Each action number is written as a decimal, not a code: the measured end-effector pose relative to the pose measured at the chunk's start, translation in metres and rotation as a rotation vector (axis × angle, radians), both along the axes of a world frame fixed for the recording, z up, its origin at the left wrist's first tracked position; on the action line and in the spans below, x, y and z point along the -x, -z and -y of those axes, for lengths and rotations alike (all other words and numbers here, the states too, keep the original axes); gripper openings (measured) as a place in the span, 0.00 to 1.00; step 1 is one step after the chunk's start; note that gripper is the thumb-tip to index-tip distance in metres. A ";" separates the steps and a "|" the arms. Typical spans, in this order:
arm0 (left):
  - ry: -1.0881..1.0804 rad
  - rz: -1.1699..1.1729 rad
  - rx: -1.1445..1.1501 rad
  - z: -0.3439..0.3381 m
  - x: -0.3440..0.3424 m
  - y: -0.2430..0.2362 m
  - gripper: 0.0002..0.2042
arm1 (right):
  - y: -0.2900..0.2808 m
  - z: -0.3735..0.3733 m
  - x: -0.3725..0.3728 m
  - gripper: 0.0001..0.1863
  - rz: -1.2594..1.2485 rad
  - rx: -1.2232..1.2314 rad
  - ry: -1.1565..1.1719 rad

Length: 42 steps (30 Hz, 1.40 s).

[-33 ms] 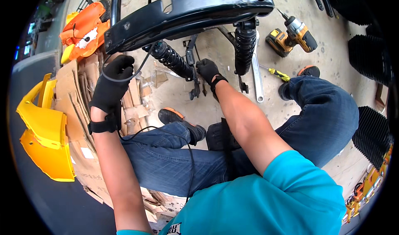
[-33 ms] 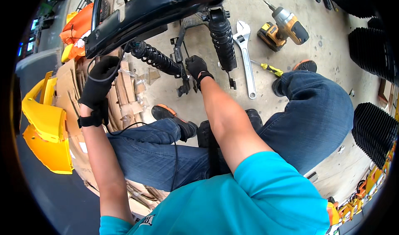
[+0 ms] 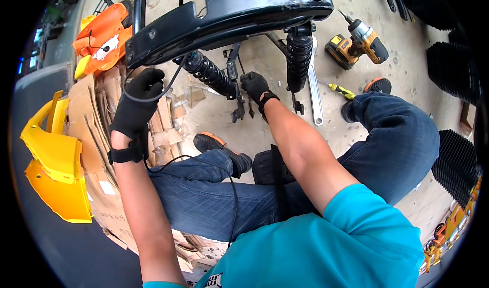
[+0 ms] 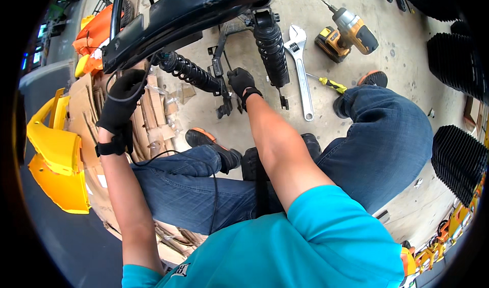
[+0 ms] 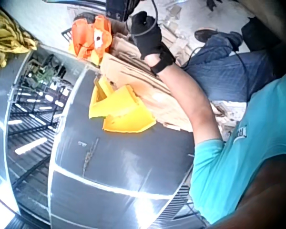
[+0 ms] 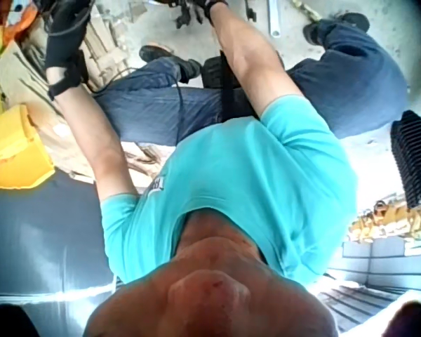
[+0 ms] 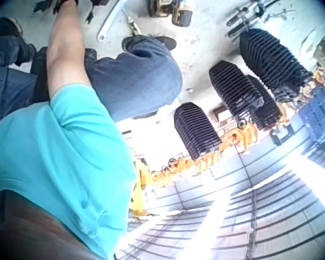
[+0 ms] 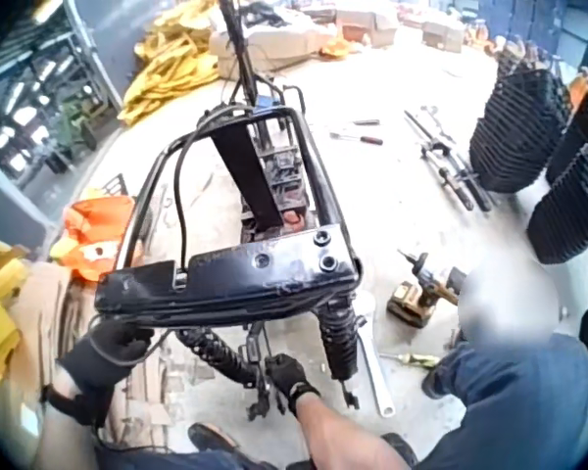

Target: The person assembles or repairs a motorcycle frame while sitting on the floor, using a wrench to tighten bolts on the suspension forks and shock absorbers, handling various tools including a power drill and an adjustable wrench.

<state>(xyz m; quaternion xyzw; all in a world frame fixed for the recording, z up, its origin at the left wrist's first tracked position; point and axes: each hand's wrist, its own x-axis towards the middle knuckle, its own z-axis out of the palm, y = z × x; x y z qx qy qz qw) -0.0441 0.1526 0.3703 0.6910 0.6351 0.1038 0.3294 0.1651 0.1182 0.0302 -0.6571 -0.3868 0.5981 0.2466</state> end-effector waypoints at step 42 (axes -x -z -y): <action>-0.428 0.629 0.234 0.065 -0.058 0.204 0.22 | -0.024 0.111 -0.067 0.14 -0.220 0.223 -0.261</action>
